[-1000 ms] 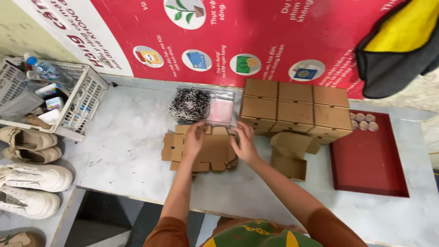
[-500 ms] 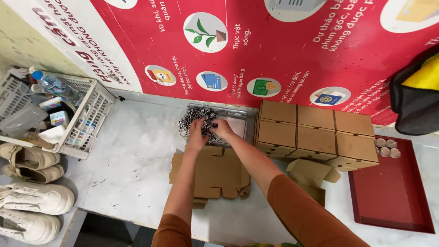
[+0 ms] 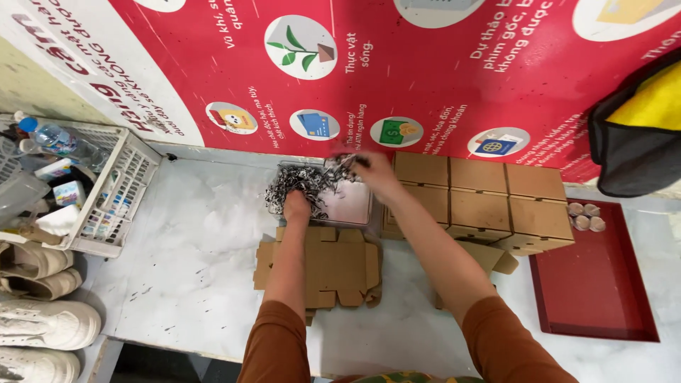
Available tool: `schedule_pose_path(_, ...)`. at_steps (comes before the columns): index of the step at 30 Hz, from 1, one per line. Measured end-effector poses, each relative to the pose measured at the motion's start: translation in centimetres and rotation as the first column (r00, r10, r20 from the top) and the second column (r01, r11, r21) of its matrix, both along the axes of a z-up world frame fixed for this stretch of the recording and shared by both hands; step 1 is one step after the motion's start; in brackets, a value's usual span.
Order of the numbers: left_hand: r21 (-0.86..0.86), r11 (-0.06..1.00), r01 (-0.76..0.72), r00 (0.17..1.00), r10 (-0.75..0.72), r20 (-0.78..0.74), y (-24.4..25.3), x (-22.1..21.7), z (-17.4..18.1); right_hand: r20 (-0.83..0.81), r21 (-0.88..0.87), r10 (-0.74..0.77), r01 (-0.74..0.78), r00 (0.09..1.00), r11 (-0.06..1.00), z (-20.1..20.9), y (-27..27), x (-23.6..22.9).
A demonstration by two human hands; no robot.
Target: The person assembles flat cardboard boxes, places shredded paper and a small plastic bag containing a round item into each box, then closes and stacks the boxes. The process is repeated for multiple boxes in a consistent sequence.
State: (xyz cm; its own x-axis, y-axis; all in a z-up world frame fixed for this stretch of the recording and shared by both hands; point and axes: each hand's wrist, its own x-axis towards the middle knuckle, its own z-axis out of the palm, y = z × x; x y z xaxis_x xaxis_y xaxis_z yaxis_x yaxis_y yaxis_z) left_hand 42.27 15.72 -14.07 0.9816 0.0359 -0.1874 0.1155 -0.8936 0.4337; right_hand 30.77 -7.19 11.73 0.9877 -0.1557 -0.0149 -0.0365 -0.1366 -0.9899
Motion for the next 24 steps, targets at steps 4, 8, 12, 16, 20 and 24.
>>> schedule_pose_path(4, -0.003, 0.989, 0.147, 0.988, -0.147, 0.046, 0.0, -2.1, 6.3, 0.1, 0.133, -0.005, -0.008, 0.995, 0.991, 5.9, -4.2, -5.1)
schedule_pose_path(8, 0.031, 0.961, 0.274, 0.959, -0.276, 0.071, -0.4, -6.4, 15.0, 0.15, 0.116, 0.034, -0.052, 0.988, 0.992, 10.2, -8.5, -12.1)
schedule_pose_path(12, 0.312, 0.923, 0.226, 0.963, -0.26, 0.07, -1.8, -12.0, 22.0, 0.13, 0.005, 0.022, -0.023, 0.991, 1.0, 11.7, -12.7, -20.9)
schedule_pose_path(16, 0.25, 0.916, 0.313, 0.914, -0.362, 0.182, -4.7, -18.1, 25.2, 0.06, -0.027, -0.053, 0.055, 0.997, 0.998, 12.0, -15.8, -28.7)
schedule_pose_path(20, -0.112, 0.757, 0.644, 0.71, -0.536, 0.457, -8.9, -24.6, 25.8, 0.03, -0.139, -0.052, 0.056, 0.998, 0.989, 10.0, -17.5, -34.9)
schedule_pose_path(24, -0.273, 0.369, 0.888, 0.459, -0.694, 0.555, -14.4, -30.8, 26.8, 0.022, -0.379, -0.063, 0.067, 0.998, 0.923, 7.5, -18.2, -38.3)
